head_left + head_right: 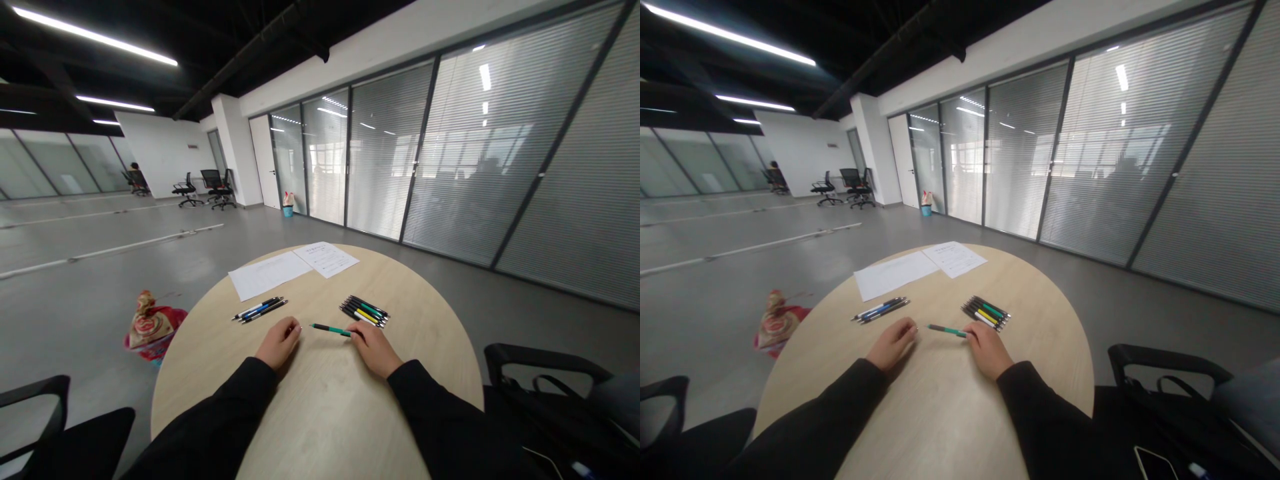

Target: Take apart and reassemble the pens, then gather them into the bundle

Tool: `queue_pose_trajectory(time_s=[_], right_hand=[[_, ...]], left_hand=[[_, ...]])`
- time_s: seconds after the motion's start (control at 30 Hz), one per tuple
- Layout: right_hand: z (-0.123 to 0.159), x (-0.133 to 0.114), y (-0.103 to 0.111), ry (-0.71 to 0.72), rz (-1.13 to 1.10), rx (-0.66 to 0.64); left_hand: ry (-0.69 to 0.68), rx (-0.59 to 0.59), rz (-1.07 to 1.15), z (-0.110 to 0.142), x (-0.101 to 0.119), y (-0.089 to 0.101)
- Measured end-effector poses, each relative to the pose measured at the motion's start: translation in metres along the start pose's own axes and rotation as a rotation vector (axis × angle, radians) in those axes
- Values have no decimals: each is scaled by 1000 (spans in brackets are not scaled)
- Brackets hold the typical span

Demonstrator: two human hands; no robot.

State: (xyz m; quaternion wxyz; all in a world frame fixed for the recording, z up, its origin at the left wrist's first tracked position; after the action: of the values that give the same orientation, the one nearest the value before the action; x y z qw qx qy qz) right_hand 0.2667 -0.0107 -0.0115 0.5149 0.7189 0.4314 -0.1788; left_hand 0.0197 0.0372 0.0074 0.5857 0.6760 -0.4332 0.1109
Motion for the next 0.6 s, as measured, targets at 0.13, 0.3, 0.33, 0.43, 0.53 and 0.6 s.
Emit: queue_pose_trajectory(time_s=[0.13, 0.3, 0.33, 0.43, 0.53, 0.6], right_hand=[[0, 0, 0, 6, 5, 6], [0, -2, 0, 8, 12, 3], [0, -2, 0, 10, 13, 1], [1, -4, 0, 15, 13, -10], [1, -4, 0, 13, 11, -14], [1, -4, -1, 13, 10, -16]], left_hand=[[23, -2, 236, 0, 2, -1], [41, -35, 341, 0, 2, -3], [40, -37, 346, 0, 2, -3], [29, -42, 348, 0, 2, -3], [20, -52, 356, 0, 2, -5], [20, -57, 361, 0, 1, -5]])
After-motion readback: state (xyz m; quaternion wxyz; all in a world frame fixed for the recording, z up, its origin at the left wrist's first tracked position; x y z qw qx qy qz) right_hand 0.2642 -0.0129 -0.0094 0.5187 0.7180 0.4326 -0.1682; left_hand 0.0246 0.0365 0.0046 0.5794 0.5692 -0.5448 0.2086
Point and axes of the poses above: each hand's wrist, its own z-axis away from the middle knuckle, its own y-axis out of the back of the hand, x = y × z, the point moved 4 cm from there along -z, towards the middle knuckle, and after that the axes turned 2 degrees about -x, right-handed, at the moved point
